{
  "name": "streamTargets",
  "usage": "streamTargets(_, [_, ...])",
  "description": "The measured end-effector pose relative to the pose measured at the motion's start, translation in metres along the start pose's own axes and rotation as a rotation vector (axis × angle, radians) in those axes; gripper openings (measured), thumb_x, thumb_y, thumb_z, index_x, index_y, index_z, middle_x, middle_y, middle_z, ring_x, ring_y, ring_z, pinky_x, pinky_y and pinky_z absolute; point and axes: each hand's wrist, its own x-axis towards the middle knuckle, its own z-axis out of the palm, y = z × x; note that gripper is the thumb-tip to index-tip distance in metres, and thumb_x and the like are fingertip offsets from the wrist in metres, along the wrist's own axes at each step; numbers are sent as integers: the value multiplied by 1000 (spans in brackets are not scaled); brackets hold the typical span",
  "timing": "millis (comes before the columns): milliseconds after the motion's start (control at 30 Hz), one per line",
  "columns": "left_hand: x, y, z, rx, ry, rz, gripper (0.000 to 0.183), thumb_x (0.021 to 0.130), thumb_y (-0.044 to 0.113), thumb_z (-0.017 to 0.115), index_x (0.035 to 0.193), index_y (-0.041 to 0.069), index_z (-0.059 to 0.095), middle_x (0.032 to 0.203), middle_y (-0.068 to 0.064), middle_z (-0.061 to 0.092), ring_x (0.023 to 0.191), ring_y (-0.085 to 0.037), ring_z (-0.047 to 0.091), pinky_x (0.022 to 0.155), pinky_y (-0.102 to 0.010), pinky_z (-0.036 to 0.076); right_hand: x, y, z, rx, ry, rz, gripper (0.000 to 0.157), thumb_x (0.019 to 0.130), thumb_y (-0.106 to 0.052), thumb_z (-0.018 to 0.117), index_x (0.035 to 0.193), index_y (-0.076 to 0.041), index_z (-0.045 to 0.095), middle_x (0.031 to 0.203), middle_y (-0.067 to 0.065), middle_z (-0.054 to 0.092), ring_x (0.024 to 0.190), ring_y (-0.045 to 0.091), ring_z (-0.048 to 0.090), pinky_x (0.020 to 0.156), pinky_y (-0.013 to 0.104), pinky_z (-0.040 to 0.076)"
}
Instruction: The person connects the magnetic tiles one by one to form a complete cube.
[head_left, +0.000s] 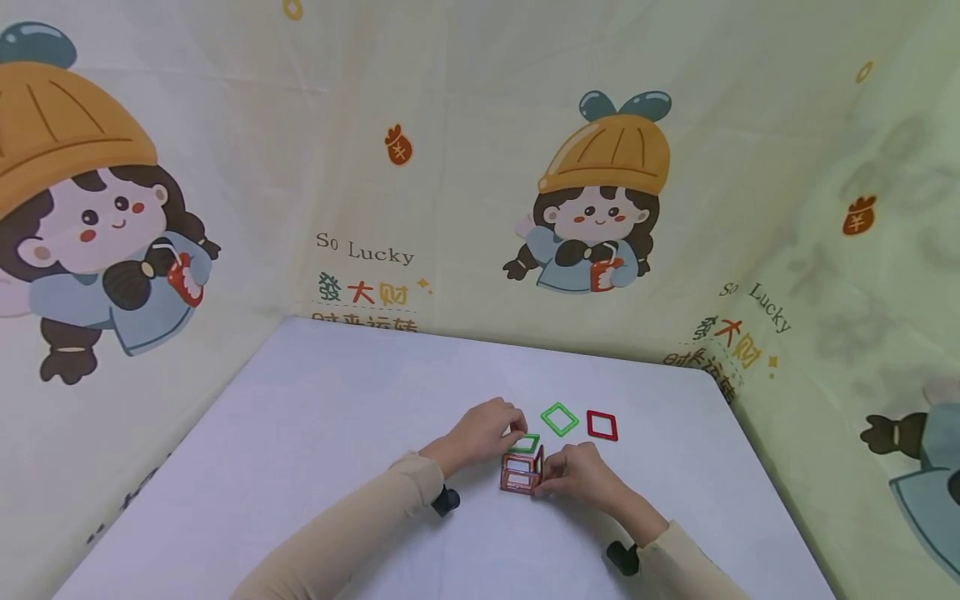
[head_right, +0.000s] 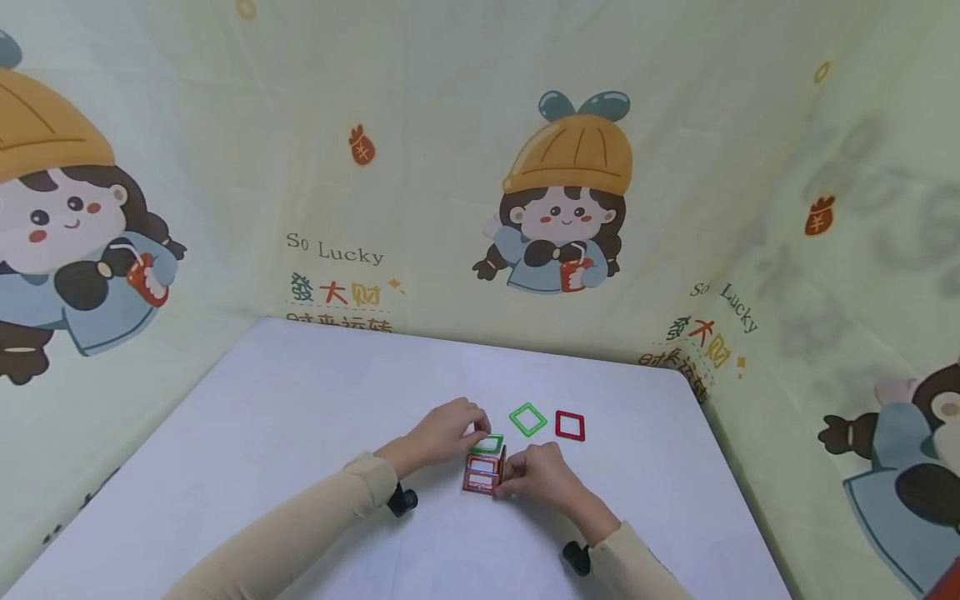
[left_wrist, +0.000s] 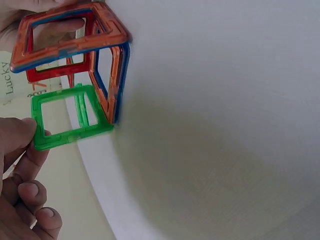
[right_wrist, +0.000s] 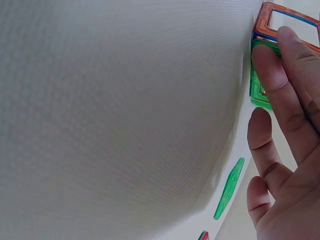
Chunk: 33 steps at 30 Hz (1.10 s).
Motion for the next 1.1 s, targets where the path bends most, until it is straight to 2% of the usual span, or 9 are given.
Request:
streamTargets(167, [-2,2,0,-18,-36,-1,7,101,25,68,103,23,75,96,13,69,91,-5,53,78,-21,48,0,1,0,-3,9,-13,11,78,-30,91,79,-24,81,68,-20,71,67,-2,46,62,21,39])
streamTargets(467, [-3,4,-4,-30,-47,-17,8,101,25,68,103,23,75,96,13,70,92,-5,52,78,-22,47,-1,2,-1,-13,-6,-25,12,80,-31,90,83,-23,81,71,-20,70,68,0,47,64,21,39])
streamTargets(600, [-3,5,-4,-36,-51,-19,8,101,25,68,103,23,75,95,13,69,91,-5,52,78,-21,47,0,6,-8,-43,-26,-25,6,85,-20,85,87,-23,80,75,-21,69,71,-1,51,68,23,43])
streamTargets(733, [-1,4,-3,-52,-54,-20,7,101,22,68,102,23,75,96,13,70,93,-5,53,80,-22,48,1,11,-18,-6,37,1,12,88,-9,78,89,-22,77,80,-19,68,76,0,57,71,25,49])
streamTargets(833, [0,3,-2,-63,-62,-30,6,100,20,69,100,22,75,96,12,69,93,-6,54,82,-23,48,3,14,-23,35,102,-2,13,90,-8,76,98,-18,75,82,-16,68,79,2,59,71,26,51])
streamTargets(900, [0,2,-3,-68,-75,-39,7,100,20,69,99,22,75,96,12,69,92,-6,54,82,-24,48,6,15,-24,64,115,-6,18,91,-8,75,108,-16,74,85,-14,68,82,4,60,71,25,51])
streamTargets(1000, [2,2,-4,-73,-101,-49,7,100,19,68,99,23,74,96,13,68,92,-6,53,82,-24,48,9,18,-22,101,84,-6,30,93,-11,74,123,-15,72,89,-11,68,84,7,60,71,25,50])
streamTargets(1100, [4,3,-6,-80,-126,-56,7,101,21,68,99,24,74,97,13,68,93,-5,53,84,-25,49,11,23,-18,120,29,28,34,95,-15,74,129,-18,71,93,-10,68,87,8,60,73,24,51])
